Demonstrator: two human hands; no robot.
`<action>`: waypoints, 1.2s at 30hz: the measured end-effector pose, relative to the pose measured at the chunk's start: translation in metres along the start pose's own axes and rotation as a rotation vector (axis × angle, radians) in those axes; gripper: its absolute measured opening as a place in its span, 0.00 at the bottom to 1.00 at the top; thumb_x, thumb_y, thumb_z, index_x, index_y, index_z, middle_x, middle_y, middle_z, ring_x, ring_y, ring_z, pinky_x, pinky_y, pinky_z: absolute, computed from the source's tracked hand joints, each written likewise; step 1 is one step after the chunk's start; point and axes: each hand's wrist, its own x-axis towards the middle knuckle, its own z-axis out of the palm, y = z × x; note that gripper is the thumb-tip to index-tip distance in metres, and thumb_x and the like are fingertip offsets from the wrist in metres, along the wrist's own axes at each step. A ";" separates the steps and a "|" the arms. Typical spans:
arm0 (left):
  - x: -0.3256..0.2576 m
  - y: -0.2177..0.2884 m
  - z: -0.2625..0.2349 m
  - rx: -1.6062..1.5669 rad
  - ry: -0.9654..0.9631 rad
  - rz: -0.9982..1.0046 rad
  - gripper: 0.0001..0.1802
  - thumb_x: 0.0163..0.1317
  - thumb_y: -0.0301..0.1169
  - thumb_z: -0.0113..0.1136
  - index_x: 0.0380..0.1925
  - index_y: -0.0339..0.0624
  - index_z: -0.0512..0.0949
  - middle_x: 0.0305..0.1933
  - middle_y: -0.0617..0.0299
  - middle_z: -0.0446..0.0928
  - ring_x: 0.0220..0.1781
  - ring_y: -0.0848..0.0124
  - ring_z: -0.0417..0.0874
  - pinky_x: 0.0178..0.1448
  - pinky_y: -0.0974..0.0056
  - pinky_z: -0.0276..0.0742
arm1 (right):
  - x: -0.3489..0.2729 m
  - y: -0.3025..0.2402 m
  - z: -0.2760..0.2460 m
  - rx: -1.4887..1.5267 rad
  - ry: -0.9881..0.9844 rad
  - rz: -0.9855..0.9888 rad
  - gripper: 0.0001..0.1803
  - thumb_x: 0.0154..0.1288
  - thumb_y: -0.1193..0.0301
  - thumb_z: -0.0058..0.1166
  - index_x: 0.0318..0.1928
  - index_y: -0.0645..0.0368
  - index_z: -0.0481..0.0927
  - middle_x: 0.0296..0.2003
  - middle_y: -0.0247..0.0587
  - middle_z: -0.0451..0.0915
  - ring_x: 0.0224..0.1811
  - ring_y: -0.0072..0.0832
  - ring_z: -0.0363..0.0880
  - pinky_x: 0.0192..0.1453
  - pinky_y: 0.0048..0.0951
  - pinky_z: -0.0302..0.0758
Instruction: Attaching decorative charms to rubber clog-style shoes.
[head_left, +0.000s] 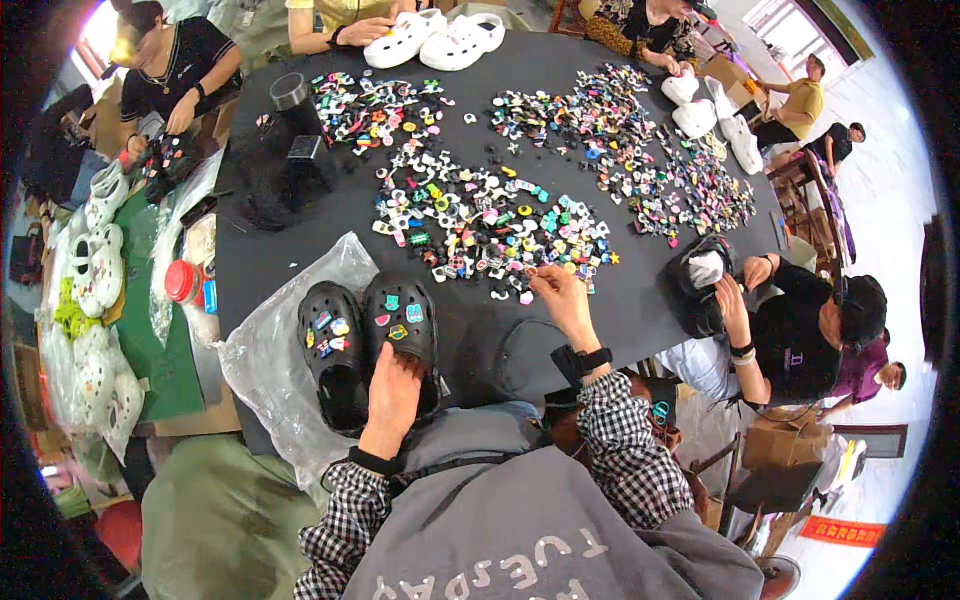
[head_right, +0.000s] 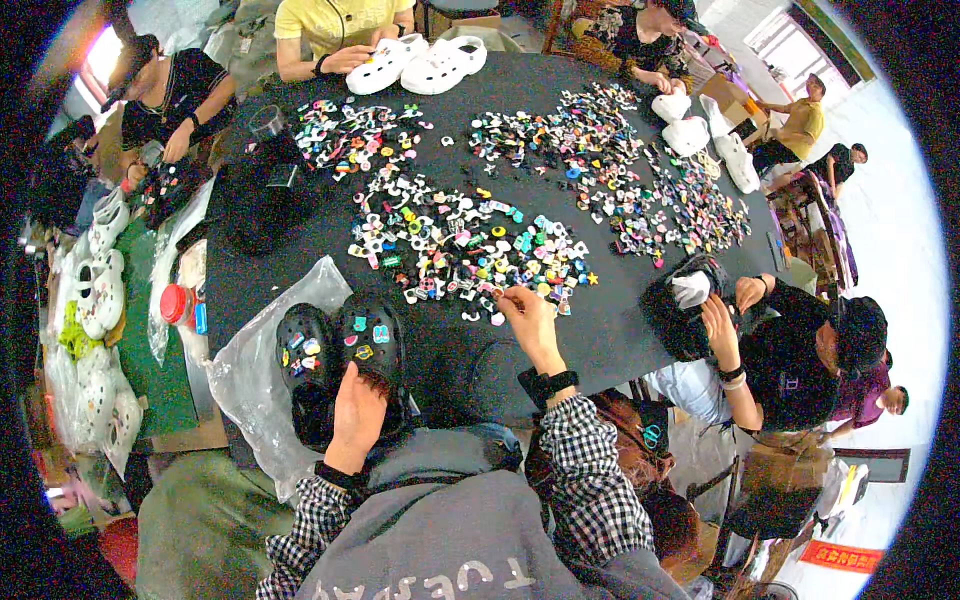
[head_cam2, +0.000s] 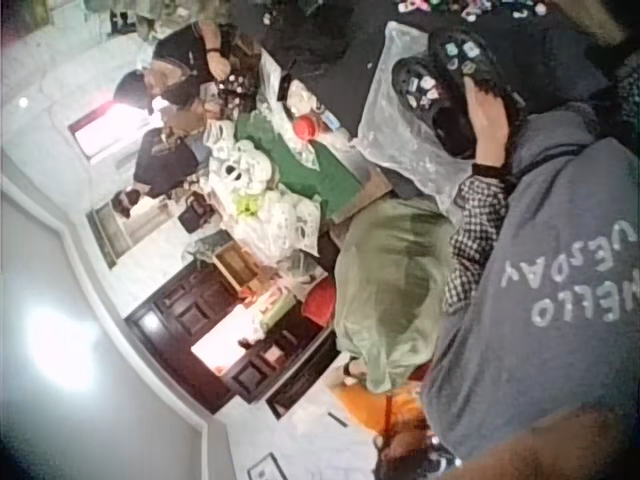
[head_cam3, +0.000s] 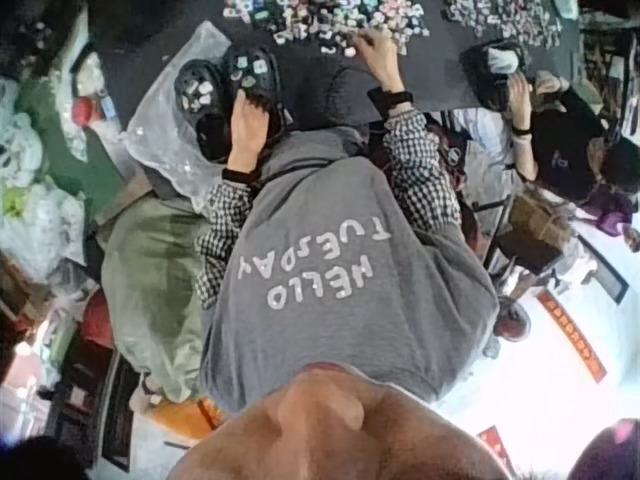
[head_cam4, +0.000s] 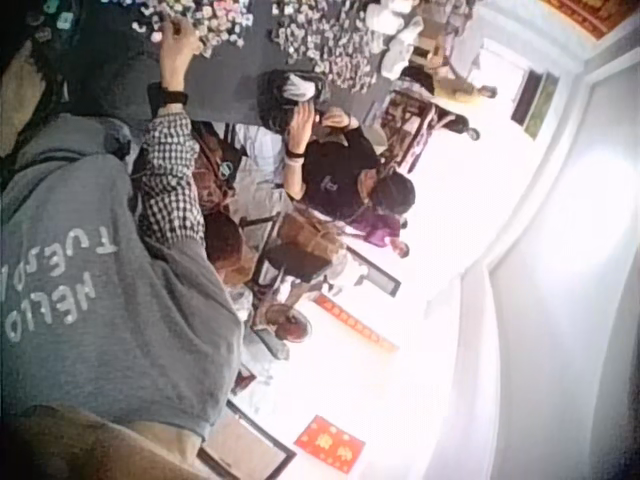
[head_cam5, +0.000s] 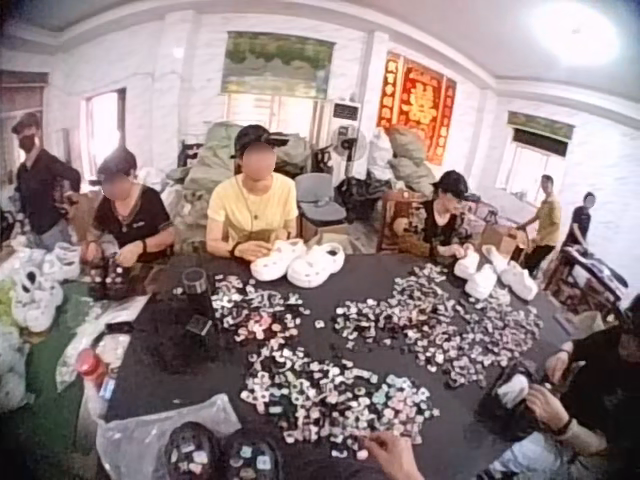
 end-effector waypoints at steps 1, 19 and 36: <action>0.000 0.001 0.002 0.004 -0.003 0.014 0.27 0.69 0.46 0.46 0.60 0.39 0.64 0.60 0.59 0.67 0.62 0.65 0.65 0.69 0.60 0.55 | 0.000 -0.002 -0.001 -0.012 0.000 -0.010 0.10 0.59 0.70 0.59 0.37 0.64 0.81 0.26 0.45 0.82 0.28 0.28 0.81 0.34 0.27 0.75; -0.013 0.012 -0.004 -0.010 -0.016 -0.084 0.25 0.69 0.41 0.48 0.58 0.33 0.65 0.60 0.55 0.68 0.64 0.64 0.66 0.71 0.59 0.56 | 0.024 0.002 0.000 0.096 -0.210 0.174 0.17 0.65 0.62 0.52 0.34 0.66 0.80 0.23 0.37 0.80 0.26 0.21 0.76 0.31 0.24 0.71; -0.072 0.053 -0.017 -0.096 0.261 0.306 0.23 0.68 0.33 0.47 0.58 0.27 0.65 0.62 0.47 0.67 0.68 0.58 0.63 0.74 0.59 0.55 | -0.018 -0.119 0.065 0.239 -0.538 -0.258 0.07 0.63 0.74 0.54 0.39 0.62 0.81 0.33 0.43 0.82 0.34 0.29 0.81 0.39 0.27 0.75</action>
